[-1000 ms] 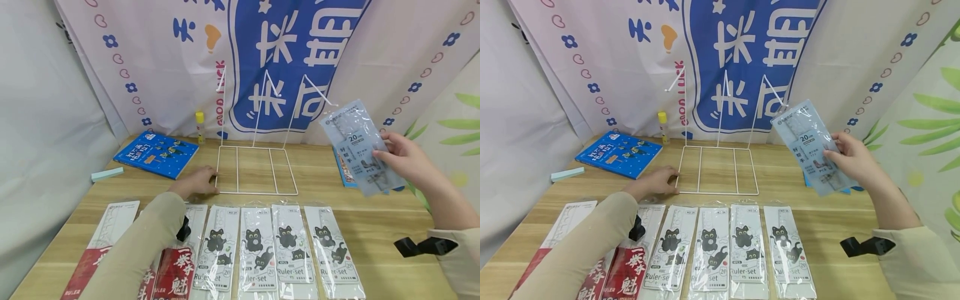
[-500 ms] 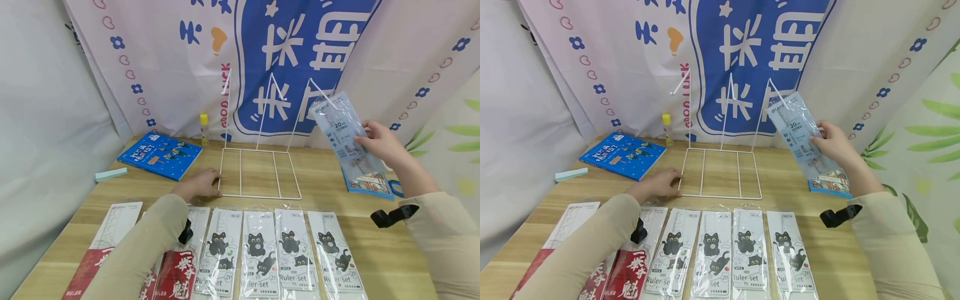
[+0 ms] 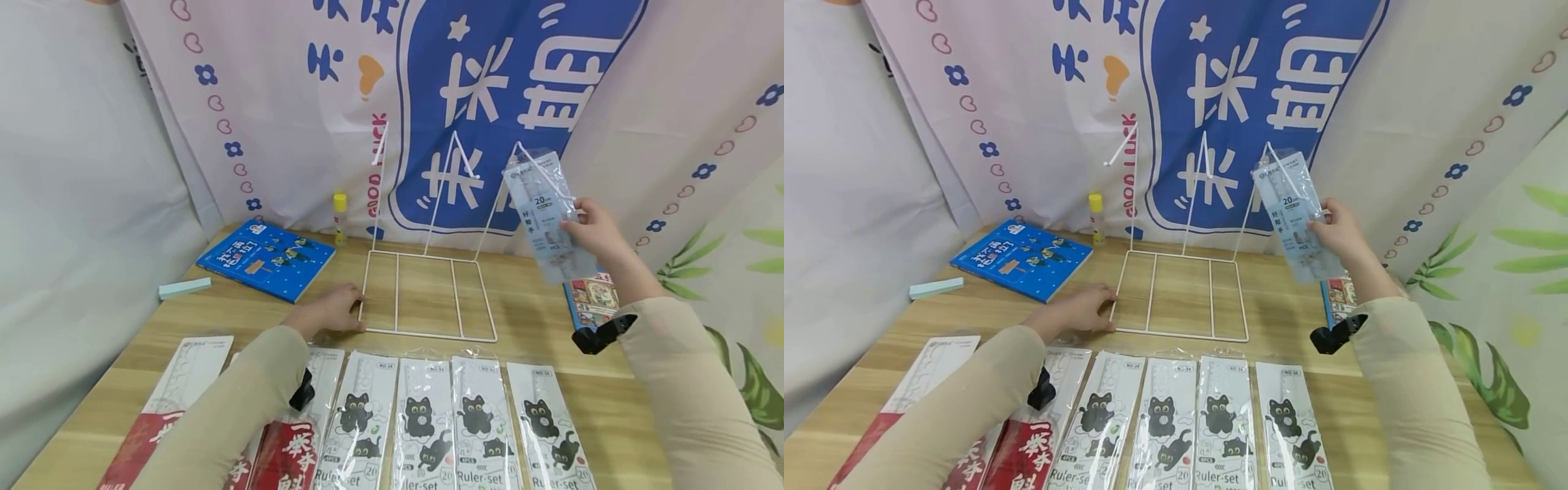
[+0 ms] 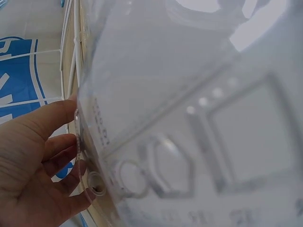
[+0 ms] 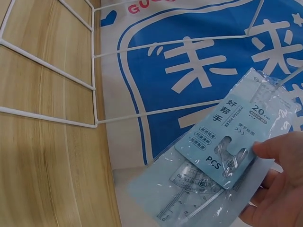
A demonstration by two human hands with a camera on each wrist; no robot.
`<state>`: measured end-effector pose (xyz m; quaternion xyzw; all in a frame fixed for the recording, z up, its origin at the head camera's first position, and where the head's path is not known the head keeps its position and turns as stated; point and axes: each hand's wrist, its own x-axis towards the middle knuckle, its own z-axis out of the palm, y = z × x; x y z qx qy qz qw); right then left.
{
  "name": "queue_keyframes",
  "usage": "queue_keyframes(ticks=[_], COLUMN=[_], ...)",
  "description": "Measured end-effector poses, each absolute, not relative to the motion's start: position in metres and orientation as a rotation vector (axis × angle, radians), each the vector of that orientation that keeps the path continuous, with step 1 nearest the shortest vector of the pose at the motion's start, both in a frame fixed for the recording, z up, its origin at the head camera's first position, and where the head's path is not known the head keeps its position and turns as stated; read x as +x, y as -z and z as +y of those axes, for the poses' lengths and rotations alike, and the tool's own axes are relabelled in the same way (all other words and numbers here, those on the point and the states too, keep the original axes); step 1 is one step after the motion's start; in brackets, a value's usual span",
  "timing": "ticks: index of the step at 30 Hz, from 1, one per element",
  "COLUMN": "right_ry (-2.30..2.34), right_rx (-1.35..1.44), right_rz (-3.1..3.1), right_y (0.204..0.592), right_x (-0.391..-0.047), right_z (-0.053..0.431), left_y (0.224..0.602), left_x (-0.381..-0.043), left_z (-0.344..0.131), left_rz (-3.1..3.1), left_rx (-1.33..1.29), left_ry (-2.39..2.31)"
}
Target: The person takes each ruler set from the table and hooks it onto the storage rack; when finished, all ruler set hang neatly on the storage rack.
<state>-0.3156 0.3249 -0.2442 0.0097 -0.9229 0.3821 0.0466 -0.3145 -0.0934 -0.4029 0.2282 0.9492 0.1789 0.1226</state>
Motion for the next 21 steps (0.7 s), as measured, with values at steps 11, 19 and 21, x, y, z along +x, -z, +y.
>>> queue_keyframes(ticks=[11,19,21], right_ry=[-1.213,-1.239,-1.278], right_rx=[-0.011,0.036,0.019], right_rz=[-2.776,-2.753,-2.742], right_y=[0.255,0.268,0.271], right_x=[-0.336,-0.342,-0.342], right_z=[0.311,0.302,0.300], left_y=[0.404,0.403,0.402], left_x=[-0.317,-0.317,-0.317], left_z=[-0.095,-0.094,-0.093], left_rz=[2.754,2.749,2.746], left_rx=[0.648,0.619,0.621], left_ry=[-0.487,-0.461,-0.460])
